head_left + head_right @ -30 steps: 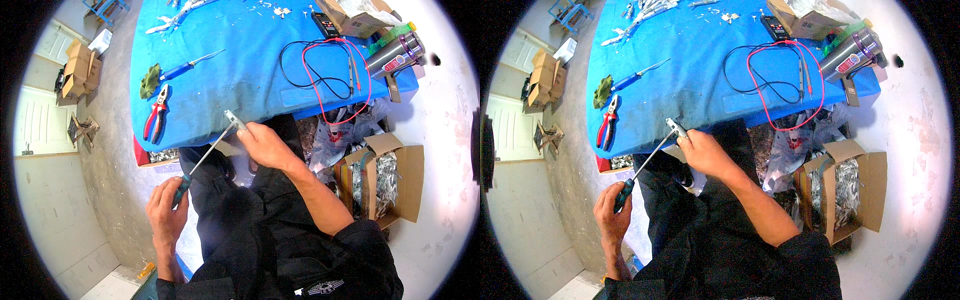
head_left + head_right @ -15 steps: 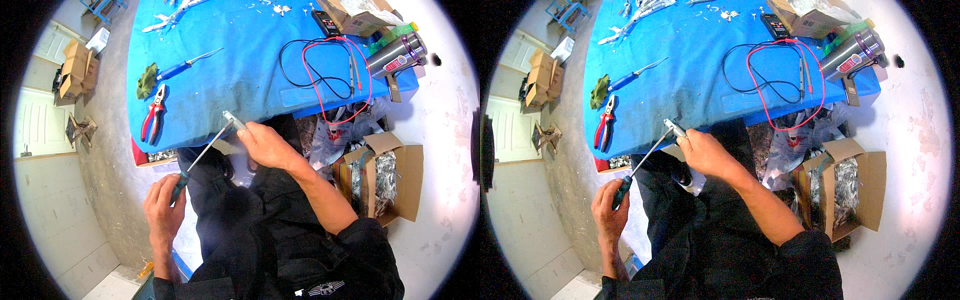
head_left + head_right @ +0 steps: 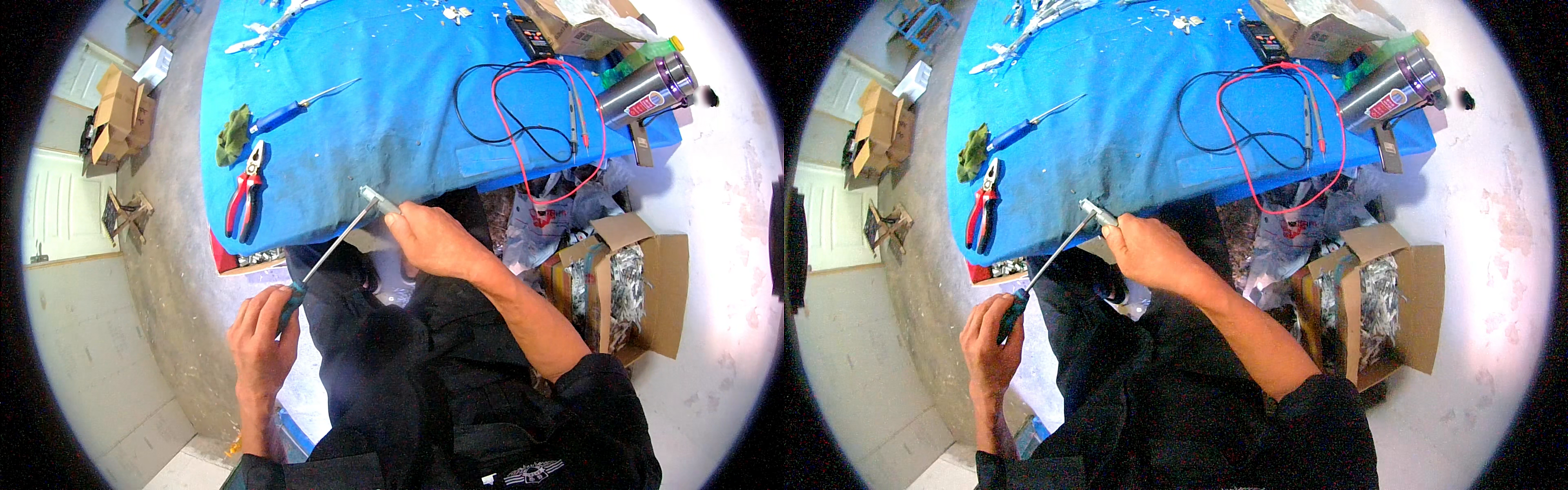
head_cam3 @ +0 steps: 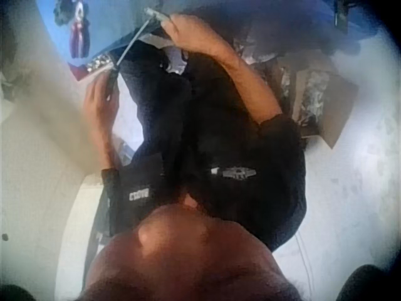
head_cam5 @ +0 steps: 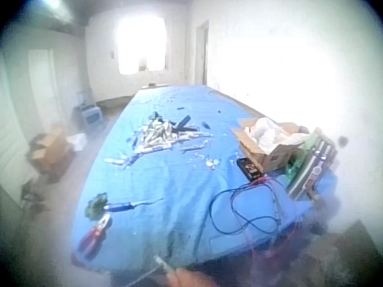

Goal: The person disassembles a light switch using a screwdriver and pliers to remove components and clean the parts with a cloth.

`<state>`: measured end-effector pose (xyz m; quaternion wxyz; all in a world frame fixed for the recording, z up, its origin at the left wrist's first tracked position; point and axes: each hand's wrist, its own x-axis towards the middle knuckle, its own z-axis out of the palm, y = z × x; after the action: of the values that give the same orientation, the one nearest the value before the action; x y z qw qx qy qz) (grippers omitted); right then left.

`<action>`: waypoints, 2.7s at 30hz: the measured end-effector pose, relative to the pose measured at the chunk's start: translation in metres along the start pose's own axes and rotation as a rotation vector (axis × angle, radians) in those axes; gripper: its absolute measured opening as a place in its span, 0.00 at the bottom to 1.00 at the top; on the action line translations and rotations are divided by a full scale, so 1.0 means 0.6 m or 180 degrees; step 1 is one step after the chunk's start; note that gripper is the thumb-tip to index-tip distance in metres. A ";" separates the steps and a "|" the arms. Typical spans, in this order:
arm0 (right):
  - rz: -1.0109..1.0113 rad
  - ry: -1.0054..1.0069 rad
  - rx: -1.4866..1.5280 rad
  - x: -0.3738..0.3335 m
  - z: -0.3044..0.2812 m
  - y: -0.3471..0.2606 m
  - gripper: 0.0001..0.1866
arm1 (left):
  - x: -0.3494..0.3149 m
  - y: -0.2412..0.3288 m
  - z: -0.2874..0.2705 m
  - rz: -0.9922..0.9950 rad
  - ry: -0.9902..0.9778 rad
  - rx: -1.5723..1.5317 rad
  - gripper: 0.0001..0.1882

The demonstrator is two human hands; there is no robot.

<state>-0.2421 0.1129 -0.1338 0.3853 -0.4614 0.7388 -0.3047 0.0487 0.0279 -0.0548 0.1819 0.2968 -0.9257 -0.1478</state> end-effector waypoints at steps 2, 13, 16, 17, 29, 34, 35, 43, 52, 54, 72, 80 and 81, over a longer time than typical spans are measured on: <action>-0.0016 0.0003 -0.0020 0.001 0.000 0.001 0.26 | 0.000 0.002 -0.003 -0.0112 -0.0082 0.0009 0.20; -0.0057 -0.0002 -0.0190 0.002 -0.006 -0.008 0.27 | -0.008 -0.013 0.002 -0.0038 -0.0104 0.0139 0.20; -0.0126 0.0036 -0.0207 0.005 -0.002 0.001 0.27 | -0.008 -0.028 0.015 -0.0076 -0.0020 -0.0048 0.22; -0.0149 0.0041 -0.0196 0.006 0.001 0.005 0.27 | -0.007 -0.036 0.017 -0.0079 -0.0040 -0.0146 0.22; -0.0172 0.0132 -0.0349 0.004 0.006 0.002 0.27 | -0.004 -0.056 0.004 -0.1211 -0.0508 -0.1498 0.17; -0.0166 0.0136 -0.0244 0.009 0.005 0.008 0.26 | 0.002 -0.019 0.005 -0.0353 -0.0076 -0.0509 0.20; -0.0181 0.0109 -0.0234 0.010 0.004 0.008 0.26 | 0.000 -0.015 0.004 -0.0333 -0.0077 -0.0466 0.20; -0.0170 0.0072 -0.0156 0.010 0.006 0.012 0.27 | 0.004 -0.011 -0.001 0.0158 -0.0105 0.0127 0.20; -0.0029 0.0079 -0.0446 0.004 0.004 -0.005 0.25 | 0.015 0.000 -0.016 0.0307 -0.0285 0.0510 0.20; -0.0047 0.0118 -0.0603 0.001 0.007 -0.007 0.24 | 0.028 0.000 -0.023 -0.0035 -0.0373 0.0005 0.21; 0.0327 -0.0001 -0.0337 0.000 0.000 -0.023 0.25 | 0.035 0.022 -0.056 -0.0238 -0.0314 0.0211 0.19; 0.0306 -0.0016 -0.0276 -0.001 -0.002 -0.023 0.25 | 0.032 0.027 -0.045 -0.0088 -0.0194 0.0134 0.19; 0.0264 0.0018 -0.0332 -0.001 -0.001 -0.021 0.25 | 0.034 0.028 -0.044 -0.0071 -0.0220 0.0156 0.19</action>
<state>-0.2367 0.1084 -0.1231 0.3709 -0.4490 0.7733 -0.2508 0.0362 0.0243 -0.0200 0.1408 0.3063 -0.9314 -0.1372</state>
